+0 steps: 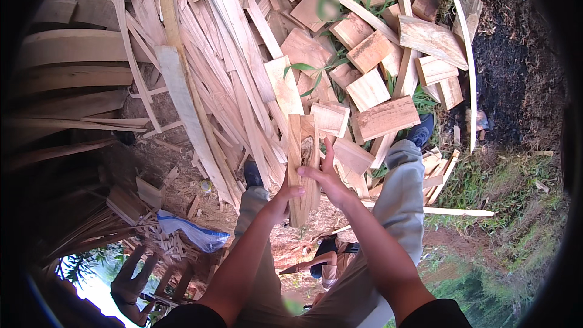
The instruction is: The person repeatedly picks up small pieces of wood from a large pile on the ground, briefly turns them over in their hands, and places them back down. The person continues this repetitive handling of individual wood pieces throughout the clip.
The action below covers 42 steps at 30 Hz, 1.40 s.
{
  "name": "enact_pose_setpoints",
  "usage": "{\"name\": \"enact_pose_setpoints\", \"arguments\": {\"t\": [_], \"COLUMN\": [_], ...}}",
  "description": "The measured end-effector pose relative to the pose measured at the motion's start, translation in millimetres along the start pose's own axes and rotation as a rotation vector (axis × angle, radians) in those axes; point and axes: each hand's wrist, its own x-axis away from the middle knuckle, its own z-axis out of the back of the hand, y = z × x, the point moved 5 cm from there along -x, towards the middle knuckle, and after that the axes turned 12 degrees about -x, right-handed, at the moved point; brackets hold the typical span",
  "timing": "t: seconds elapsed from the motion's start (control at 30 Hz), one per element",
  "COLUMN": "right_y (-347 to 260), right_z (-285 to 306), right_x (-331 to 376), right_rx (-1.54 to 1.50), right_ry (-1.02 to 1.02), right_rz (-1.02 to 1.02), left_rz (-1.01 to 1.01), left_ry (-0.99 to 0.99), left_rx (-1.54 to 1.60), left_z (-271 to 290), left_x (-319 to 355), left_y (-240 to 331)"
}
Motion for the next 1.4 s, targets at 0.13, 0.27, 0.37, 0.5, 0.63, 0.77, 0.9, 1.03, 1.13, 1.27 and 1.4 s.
{"name": "enact_pose_setpoints", "arguments": {"t": [0.13,0.27,0.37,0.5,0.63,0.77,0.9,1.03,1.13,1.27,1.4], "right_y": [-8,-46,-125,-238,-269,-261,-257,-249,-237,-187,-114], "right_z": [20,77,96,95,122,111,115,132,135,154,145], "right_x": [4,-13,-59,-128,-175,-177,-142,-81,-20,42,100], "right_rx": [0.032,0.274,0.974,1.643,1.869,1.803,1.676,1.341,1.087,0.126,-0.404], "right_ry": [0.288,0.640,0.689,0.718,0.742,0.753,0.749,0.572,0.730,0.762,0.852], "right_rz": [-0.021,0.288,0.634,0.888,0.524,0.301,0.685,1.124,1.070,0.803,0.308], "left_rz": [0.060,0.139,0.210,0.187,0.197,0.235,0.283,0.244,0.239,0.249,0.261], "left_ry": [-0.056,-0.031,-0.032,-0.018,0.011,0.076,0.001,0.039,0.026,0.064,0.072], "left_rx": [0.098,0.152,0.169,0.114,0.111,0.090,0.130,0.105,0.140,0.132,0.093], "left_z": [29,51,57,58,58,66,74,66,57,51,37], "left_x": [-16,-22,-21,-14,-9,-7,-10,-15,-11,-11,-18], "left_y": [-43,-85,-114,-127,-135,-131,-124,-107,-89,-84,-78]}}
